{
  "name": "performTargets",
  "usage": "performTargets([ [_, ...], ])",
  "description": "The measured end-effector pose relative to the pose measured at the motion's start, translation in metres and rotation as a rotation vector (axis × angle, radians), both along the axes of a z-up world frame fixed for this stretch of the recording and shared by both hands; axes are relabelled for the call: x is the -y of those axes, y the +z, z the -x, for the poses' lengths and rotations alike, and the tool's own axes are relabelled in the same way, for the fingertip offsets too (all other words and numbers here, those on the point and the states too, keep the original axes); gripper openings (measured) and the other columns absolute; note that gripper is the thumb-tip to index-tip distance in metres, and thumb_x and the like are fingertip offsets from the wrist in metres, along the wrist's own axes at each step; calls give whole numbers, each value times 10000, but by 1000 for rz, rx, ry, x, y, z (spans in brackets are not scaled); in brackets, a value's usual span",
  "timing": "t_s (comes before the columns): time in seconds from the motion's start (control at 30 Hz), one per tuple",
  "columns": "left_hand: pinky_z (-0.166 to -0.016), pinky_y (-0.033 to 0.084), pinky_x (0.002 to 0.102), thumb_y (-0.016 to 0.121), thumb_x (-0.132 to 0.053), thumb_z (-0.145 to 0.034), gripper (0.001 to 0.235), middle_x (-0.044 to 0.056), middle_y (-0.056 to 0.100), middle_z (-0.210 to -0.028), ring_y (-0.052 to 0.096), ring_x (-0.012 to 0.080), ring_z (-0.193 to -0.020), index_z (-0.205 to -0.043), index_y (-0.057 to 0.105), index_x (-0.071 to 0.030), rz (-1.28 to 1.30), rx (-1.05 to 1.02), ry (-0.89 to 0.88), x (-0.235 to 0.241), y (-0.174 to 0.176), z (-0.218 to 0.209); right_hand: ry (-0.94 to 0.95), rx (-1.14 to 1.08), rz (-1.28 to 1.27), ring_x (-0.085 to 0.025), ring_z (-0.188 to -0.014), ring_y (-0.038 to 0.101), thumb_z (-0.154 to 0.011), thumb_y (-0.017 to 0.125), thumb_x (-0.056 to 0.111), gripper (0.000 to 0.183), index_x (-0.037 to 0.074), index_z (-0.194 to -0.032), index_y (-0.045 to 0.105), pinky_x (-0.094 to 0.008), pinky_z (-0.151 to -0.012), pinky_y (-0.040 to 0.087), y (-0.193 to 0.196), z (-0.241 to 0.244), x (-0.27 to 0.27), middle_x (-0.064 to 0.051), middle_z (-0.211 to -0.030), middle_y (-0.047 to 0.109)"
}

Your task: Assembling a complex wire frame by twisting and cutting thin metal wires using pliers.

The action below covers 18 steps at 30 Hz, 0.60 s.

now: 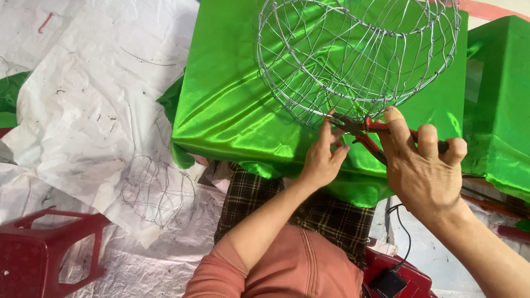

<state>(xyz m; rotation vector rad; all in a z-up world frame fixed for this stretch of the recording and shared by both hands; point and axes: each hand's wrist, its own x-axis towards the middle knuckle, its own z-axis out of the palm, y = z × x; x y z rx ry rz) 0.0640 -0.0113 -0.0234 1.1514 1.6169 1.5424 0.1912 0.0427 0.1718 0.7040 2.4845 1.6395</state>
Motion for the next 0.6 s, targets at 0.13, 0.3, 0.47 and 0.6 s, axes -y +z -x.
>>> performTargets([
  [0.13, -567, 485, 318, 621, -236, -978, 423, 26, 588, -1180, 584, 172, -686, -1384, 531, -155, 35, 17, -118, -5, 20, 13, -1, 7, -4, -119, -1057, 372, -933, 579, 260, 300, 458, -1158, 584, -355, -940, 224, -1, 1, 0, 262, -1475, 464],
  [0.3, -630, 529, 264, 682, -241, -960, 414, -117, 502, -1561, 526, 91, -625, -1361, 592, -292, 60, 102, -129, -3, 38, 16, -6, 5, 11, -126, -1049, 363, -906, 582, 231, 314, 444, -1136, 573, -363, -944, 232, 4, 8, 4, 217, -1440, 464],
  [0.47, -566, 537, 253, 660, -415, -935, 569, 13, 597, -1492, 431, 73, -465, -1462, 511, -264, 10, 32, -94, -4, 35, 16, 13, 0, 37, -148, -981, 368, -908, 607, 171, 242, 360, -1059, 595, -357, -907, 271, 6, 12, 3, 132, -1310, 475],
  [0.6, -675, 582, 334, 593, -537, -912, 567, 12, 646, -1409, 683, 167, -687, -1379, 588, -216, 37, 4, -87, -6, 31, 13, 15, -29, 81, -157, -974, 392, -897, 604, 176, 274, 361, -1096, 637, -356, -858, 335, 2, 10, 1, 111, -1351, 486],
])
